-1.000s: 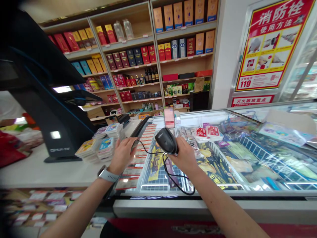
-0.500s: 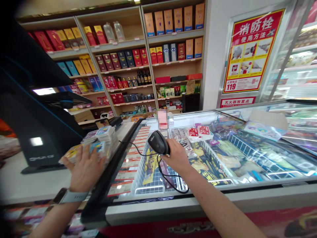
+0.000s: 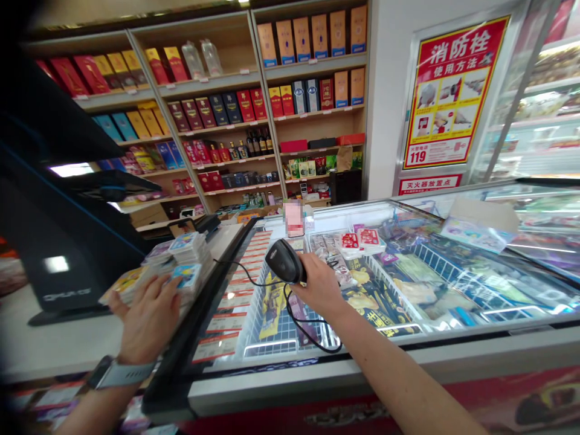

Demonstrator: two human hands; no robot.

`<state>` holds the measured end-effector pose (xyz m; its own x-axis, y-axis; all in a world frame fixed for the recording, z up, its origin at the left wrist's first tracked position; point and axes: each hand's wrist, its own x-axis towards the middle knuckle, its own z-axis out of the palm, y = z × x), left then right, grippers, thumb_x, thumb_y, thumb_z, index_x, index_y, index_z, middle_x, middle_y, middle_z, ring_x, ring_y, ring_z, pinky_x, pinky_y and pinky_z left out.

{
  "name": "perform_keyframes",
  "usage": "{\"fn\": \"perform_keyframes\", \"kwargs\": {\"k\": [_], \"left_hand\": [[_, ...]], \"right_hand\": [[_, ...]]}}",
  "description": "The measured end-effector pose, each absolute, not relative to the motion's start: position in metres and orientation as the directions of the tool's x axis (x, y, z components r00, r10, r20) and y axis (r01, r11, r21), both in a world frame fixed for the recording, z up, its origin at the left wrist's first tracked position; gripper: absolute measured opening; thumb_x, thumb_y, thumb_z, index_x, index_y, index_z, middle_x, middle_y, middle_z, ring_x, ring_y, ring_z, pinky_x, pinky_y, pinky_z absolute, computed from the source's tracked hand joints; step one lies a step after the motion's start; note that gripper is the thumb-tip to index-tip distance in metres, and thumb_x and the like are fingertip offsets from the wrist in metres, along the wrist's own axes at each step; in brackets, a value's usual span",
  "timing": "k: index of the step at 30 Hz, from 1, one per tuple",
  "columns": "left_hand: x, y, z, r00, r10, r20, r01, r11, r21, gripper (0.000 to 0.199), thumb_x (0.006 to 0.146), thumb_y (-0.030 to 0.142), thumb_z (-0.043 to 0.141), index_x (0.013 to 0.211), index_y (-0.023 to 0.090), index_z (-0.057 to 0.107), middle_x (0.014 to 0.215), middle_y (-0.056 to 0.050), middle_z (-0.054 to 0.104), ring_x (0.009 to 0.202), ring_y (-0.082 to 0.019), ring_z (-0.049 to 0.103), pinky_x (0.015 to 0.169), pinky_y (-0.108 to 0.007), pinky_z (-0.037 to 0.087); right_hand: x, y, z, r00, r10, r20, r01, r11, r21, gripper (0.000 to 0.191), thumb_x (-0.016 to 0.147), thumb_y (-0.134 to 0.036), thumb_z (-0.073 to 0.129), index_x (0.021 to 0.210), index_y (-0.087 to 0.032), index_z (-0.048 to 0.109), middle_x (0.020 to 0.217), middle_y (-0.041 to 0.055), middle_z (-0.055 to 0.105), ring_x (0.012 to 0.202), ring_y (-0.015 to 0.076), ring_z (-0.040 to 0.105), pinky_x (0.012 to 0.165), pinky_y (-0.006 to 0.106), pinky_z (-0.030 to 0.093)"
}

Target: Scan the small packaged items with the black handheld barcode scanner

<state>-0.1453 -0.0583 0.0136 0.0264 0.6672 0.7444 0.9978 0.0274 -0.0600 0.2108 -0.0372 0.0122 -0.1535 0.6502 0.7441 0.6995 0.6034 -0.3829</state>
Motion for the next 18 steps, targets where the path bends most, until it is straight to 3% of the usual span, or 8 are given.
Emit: {"fn": "perform_keyframes", "kwargs": {"k": [4,9,14,18], "left_hand": [[-0.145,-0.057,0.016,0.098,0.659,0.746,0.994,-0.026,-0.107,0.039,0.093,0.021,0.033,0.122,0.023,0.059,0.129,-0.009,0.060,0.128,-0.029,0.047,0.116,-0.059,0.005],[-0.127,-0.054,0.026,0.169,0.679,0.715,0.983,-0.165,-0.075,0.039,0.093,0.021,0.032,0.120,0.018,0.060,0.123,-0.013,0.061,0.121,-0.027,0.051,0.109,-0.043,0.034],[-0.095,-0.042,0.024,0.149,0.734,0.663,0.948,-0.296,0.115,0.037,0.093,0.022,0.035,0.120,0.018,0.058,0.116,-0.011,0.062,0.107,-0.025,0.058,0.097,-0.038,0.045],[-0.072,-0.024,0.016,0.104,0.792,0.601,0.862,-0.373,0.343,0.034,0.087,0.020,0.044,0.118,0.020,0.059,0.114,-0.009,0.064,0.101,-0.023,0.062,0.090,-0.036,0.050]], "right_hand": [[0.211,-0.038,0.014,-0.159,0.647,0.746,0.687,0.615,-0.386,0.035,0.072,-0.021,0.066,0.105,-0.021,0.054,0.095,0.0062,0.064,0.088,0.0230,0.062,0.075,0.033,0.049],[0.210,-0.039,0.014,-0.159,0.657,0.737,0.695,0.605,-0.389,0.035,0.072,-0.019,0.065,0.105,-0.020,0.054,0.096,0.0068,0.064,0.087,0.0233,0.062,0.075,0.033,0.049],[0.210,-0.039,0.014,-0.154,0.667,0.729,0.698,0.595,-0.398,0.035,0.072,-0.018,0.063,0.106,-0.019,0.054,0.095,0.0068,0.064,0.086,0.0233,0.062,0.074,0.033,0.048],[0.211,-0.038,0.013,-0.155,0.669,0.727,0.686,0.603,-0.408,0.035,0.072,-0.017,0.063,0.106,-0.020,0.054,0.096,0.0065,0.064,0.087,0.0233,0.062,0.075,0.033,0.048]]}}
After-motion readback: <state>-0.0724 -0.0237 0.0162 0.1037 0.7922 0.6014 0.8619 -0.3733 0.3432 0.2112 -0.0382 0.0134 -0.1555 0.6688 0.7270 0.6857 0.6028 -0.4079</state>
